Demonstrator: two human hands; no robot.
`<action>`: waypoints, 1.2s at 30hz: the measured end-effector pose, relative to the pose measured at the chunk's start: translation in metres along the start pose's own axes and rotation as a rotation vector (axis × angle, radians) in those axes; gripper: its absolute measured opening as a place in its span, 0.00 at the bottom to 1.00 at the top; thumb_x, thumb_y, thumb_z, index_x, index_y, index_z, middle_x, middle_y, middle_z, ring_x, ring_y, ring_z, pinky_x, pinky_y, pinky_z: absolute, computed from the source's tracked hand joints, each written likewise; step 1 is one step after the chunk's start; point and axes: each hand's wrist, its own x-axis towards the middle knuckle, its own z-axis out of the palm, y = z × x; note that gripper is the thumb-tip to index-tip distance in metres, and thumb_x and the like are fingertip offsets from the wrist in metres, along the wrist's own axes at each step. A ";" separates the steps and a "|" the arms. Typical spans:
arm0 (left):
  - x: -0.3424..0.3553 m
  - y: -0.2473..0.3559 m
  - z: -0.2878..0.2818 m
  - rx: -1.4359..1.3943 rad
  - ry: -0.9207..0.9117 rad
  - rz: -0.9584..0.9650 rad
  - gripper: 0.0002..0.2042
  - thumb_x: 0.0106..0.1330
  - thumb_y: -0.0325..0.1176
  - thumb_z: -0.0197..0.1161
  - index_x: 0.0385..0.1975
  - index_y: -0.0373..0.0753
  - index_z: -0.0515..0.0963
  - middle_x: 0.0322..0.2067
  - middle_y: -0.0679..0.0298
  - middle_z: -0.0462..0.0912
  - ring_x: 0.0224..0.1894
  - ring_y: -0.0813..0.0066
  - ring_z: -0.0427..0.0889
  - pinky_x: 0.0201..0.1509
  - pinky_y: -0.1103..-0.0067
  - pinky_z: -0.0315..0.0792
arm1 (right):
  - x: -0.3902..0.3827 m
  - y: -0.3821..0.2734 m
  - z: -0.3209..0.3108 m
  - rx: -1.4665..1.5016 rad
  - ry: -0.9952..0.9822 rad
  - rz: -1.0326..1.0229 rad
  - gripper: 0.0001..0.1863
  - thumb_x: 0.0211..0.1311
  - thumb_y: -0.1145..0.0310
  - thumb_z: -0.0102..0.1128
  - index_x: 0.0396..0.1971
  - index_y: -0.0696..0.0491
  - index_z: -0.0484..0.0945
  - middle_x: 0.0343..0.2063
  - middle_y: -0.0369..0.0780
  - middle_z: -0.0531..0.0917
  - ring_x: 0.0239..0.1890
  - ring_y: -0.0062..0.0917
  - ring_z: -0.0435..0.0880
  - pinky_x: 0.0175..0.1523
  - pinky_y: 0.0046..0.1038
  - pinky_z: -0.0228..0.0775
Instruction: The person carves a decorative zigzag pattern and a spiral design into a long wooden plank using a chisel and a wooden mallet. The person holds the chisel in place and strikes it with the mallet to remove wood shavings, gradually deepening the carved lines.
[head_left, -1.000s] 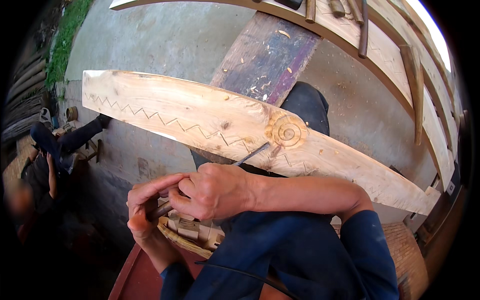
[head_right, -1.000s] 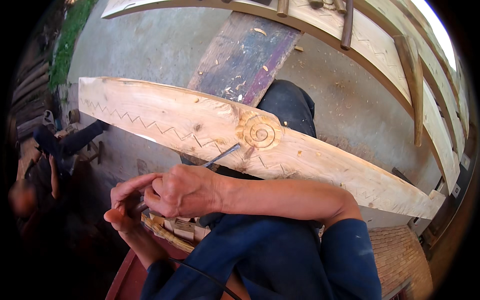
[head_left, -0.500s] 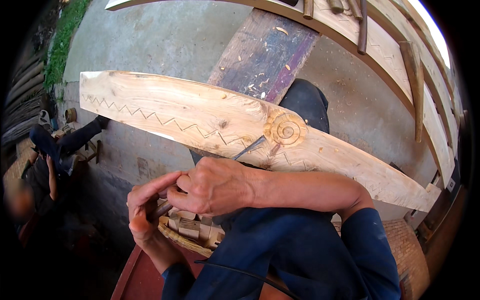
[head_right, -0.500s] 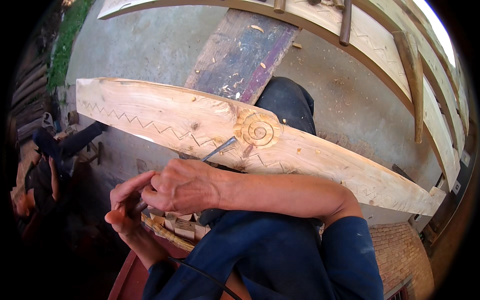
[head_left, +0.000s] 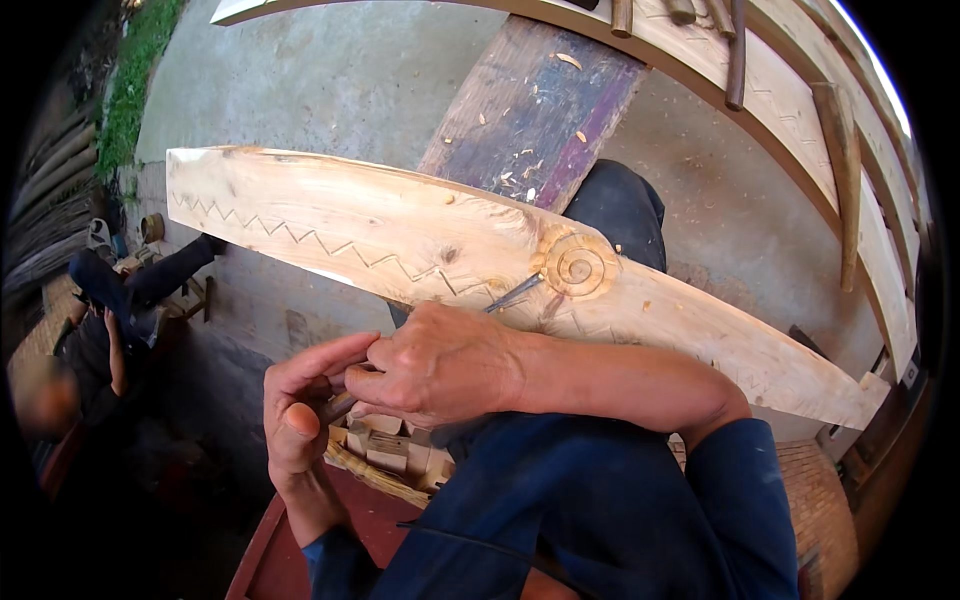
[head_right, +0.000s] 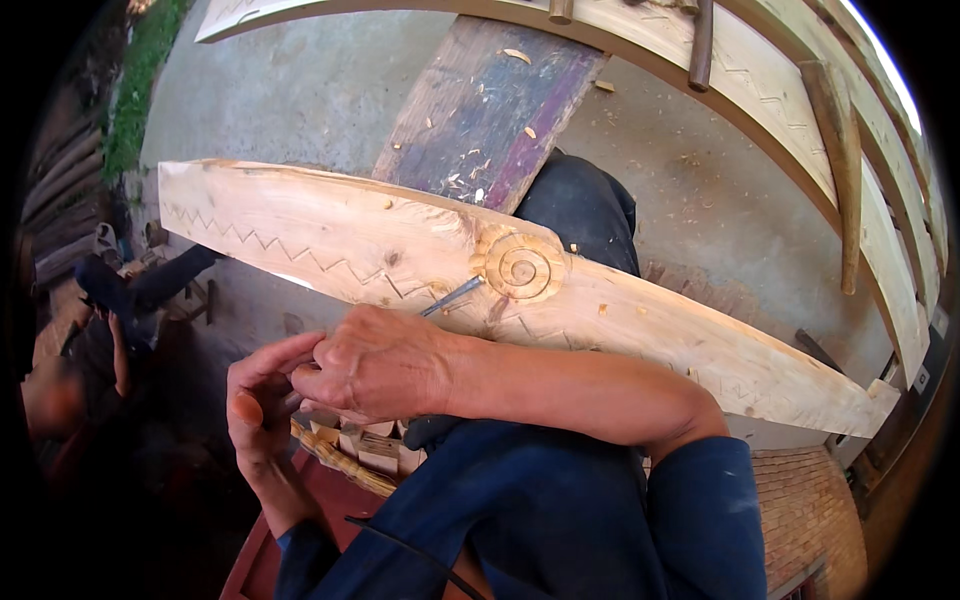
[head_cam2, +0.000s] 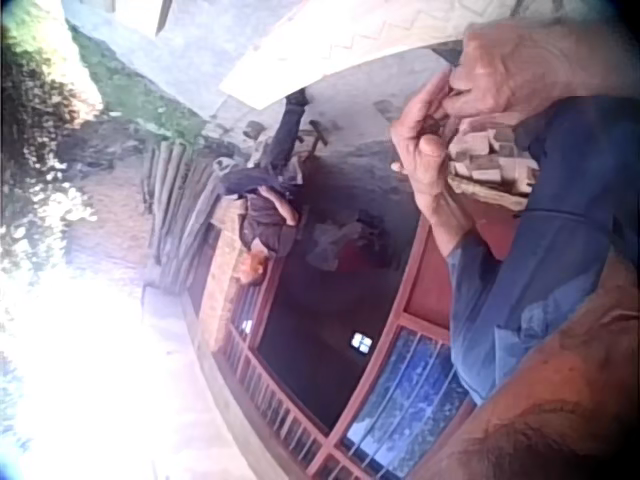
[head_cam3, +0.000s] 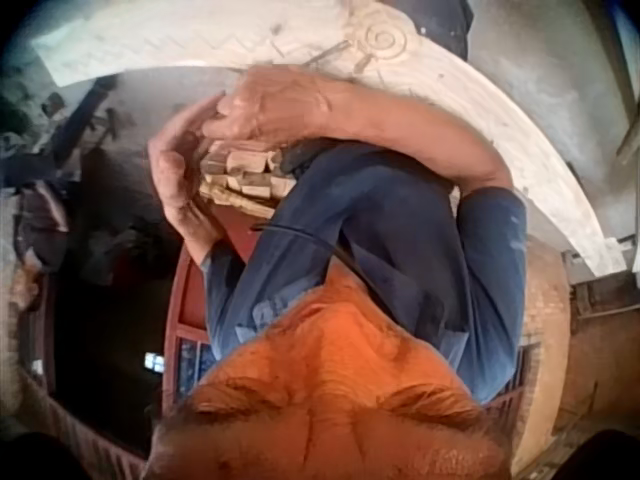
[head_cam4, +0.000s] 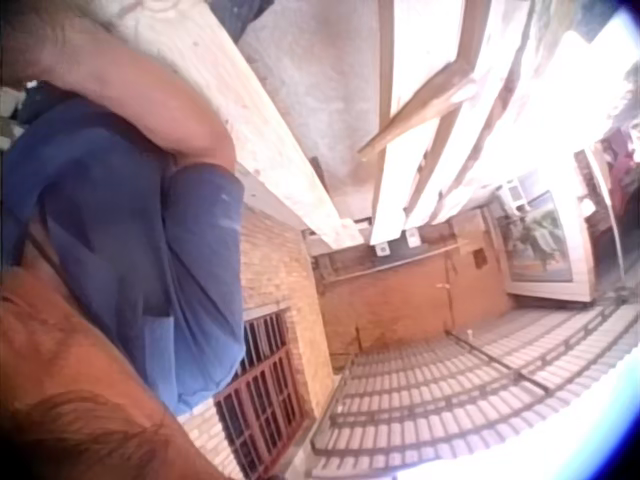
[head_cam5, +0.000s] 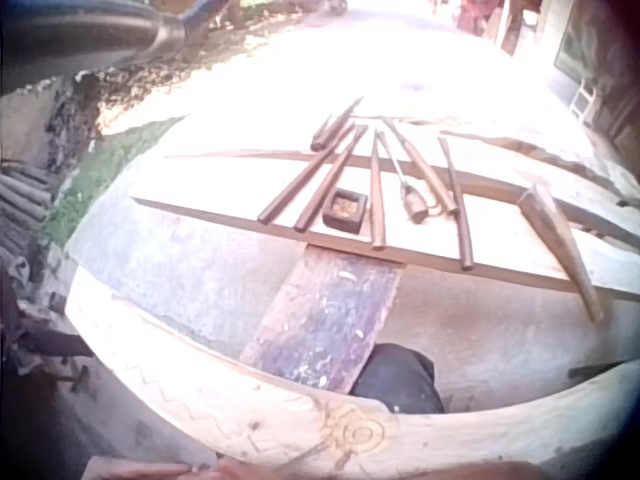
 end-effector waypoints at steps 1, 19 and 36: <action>0.001 -0.001 0.000 -0.032 -0.003 0.027 0.63 0.56 0.82 0.69 0.66 0.15 0.74 0.54 0.40 0.88 0.55 0.57 0.91 0.61 0.70 0.84 | -0.002 0.002 0.000 -0.004 -0.002 -0.001 0.15 0.69 0.58 0.70 0.31 0.51 0.76 0.21 0.39 0.80 0.21 0.37 0.87 0.23 0.39 0.78; -0.003 -0.019 -0.015 -0.031 -0.017 0.158 0.64 0.55 0.87 0.62 0.62 0.16 0.78 0.53 0.41 0.89 0.54 0.58 0.91 0.63 0.68 0.83 | -0.007 -0.015 0.005 -0.366 0.151 -0.147 0.12 0.63 0.67 0.66 0.41 0.60 0.85 0.21 0.35 0.75 0.19 0.22 0.79 0.22 0.27 0.71; -0.019 0.004 0.001 0.240 0.079 0.182 0.69 0.50 0.93 0.55 0.58 0.16 0.81 0.42 0.48 0.92 0.47 0.65 0.92 0.58 0.76 0.80 | -0.006 -0.003 0.008 -0.115 0.104 -0.161 0.12 0.63 0.67 0.64 0.41 0.57 0.84 0.25 0.37 0.78 0.23 0.26 0.85 0.24 0.29 0.77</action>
